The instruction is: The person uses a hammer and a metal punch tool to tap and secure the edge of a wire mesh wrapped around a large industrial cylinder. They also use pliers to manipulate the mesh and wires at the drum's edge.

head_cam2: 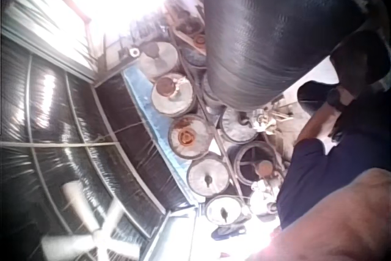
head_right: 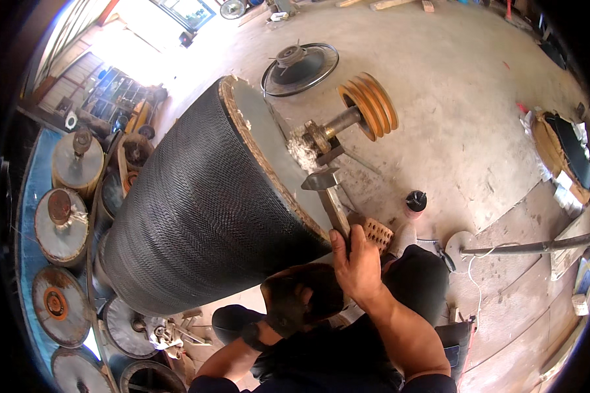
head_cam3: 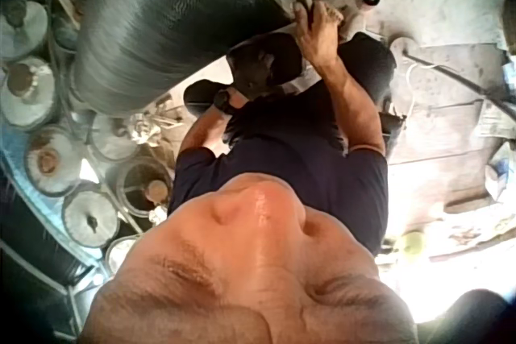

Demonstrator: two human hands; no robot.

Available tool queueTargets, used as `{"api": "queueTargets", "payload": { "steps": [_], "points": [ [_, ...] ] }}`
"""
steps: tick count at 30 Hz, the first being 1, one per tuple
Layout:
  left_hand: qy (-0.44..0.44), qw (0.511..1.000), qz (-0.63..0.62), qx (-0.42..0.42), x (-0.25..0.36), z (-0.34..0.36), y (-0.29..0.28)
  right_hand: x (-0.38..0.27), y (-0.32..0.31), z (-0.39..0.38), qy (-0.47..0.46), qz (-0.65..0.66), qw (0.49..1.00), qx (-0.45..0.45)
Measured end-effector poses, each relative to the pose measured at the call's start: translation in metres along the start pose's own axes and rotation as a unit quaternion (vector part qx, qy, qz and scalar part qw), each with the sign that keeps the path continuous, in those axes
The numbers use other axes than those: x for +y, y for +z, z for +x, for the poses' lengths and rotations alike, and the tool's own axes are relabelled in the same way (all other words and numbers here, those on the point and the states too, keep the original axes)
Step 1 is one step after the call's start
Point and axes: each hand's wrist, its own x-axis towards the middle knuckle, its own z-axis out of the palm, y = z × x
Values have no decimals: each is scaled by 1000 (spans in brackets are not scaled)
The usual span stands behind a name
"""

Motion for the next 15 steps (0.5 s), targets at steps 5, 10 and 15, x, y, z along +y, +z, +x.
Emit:
{"api": "queueTargets", "payload": {
  "steps": [5, 10, 15],
  "points": [
    [-45, 995, -92, 18, -5, 7, -3, -4, 1, 1, 35, 37, 999, 3],
    [-57, 978, -172, 100, -3, 36, -57, -6, -1, 1, 59, 52, 997, 2],
    [14, 936, -137, 324, -12, 91, -112, -6, -1, 1, 63, 52, 997, -4]
  ]
}}
